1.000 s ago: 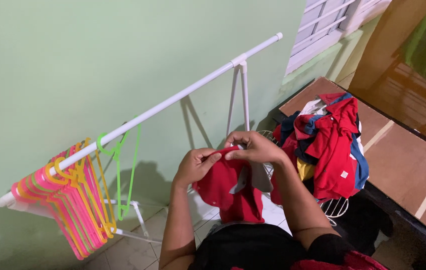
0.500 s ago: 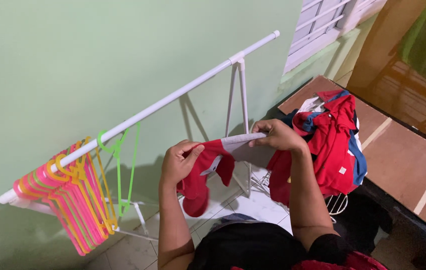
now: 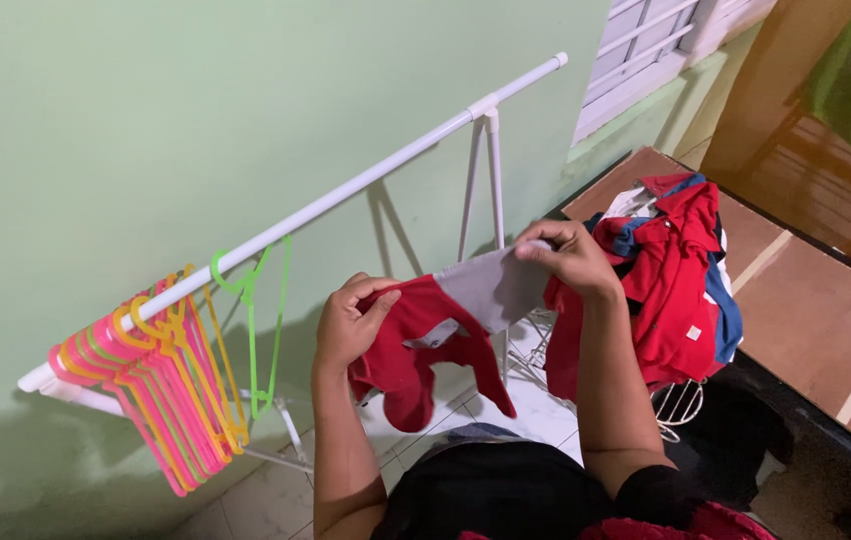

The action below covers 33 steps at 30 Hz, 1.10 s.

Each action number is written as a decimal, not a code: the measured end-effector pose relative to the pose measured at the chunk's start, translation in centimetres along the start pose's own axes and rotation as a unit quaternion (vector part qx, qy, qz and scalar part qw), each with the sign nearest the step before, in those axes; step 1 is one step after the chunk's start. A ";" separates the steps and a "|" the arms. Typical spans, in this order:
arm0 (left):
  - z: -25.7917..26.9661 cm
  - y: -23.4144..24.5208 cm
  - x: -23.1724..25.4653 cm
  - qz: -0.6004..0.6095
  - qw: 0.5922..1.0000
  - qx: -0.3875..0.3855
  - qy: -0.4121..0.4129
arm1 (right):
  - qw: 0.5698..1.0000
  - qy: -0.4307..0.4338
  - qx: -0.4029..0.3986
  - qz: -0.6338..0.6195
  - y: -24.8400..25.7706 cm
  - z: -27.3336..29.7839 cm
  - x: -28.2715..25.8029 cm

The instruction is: Hanging shirts on a clothes rack using plastic hangers.

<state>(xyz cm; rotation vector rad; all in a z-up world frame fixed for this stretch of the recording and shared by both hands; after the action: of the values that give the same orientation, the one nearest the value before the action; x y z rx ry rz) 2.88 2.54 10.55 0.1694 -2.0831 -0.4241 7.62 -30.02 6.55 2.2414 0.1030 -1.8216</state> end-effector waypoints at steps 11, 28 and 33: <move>0.7 -2.4 -2.4 0.093 0.992 -0.060 0.060 | 0.981 -0.080 0.157 -0.074 -3.7 -0.7 -1.8; -1.2 -6.5 -0.8 0.078 0.995 -0.068 0.010 | 0.952 0.249 -0.155 0.092 -11.1 0.0 -10.5; -1.6 -5.1 -2.4 0.035 0.995 -0.064 0.068 | 0.966 -0.089 -0.223 0.095 -12.1 -3.4 1.4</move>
<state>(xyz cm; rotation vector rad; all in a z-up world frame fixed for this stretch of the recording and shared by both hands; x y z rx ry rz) 5.28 -1.93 7.54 0.0485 -1.9162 -0.4887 8.62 -17.68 4.06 1.7122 0.2299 -1.6870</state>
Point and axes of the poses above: each hand's wrist, its own z-axis away from the middle knuckle, its own y-axis out of the back of the hand, x = y × z, the point moved 8 cm from there along -z, towards the middle knuckle, and after that the axes turned 7 degrees about -y, right-handed, at the moved point
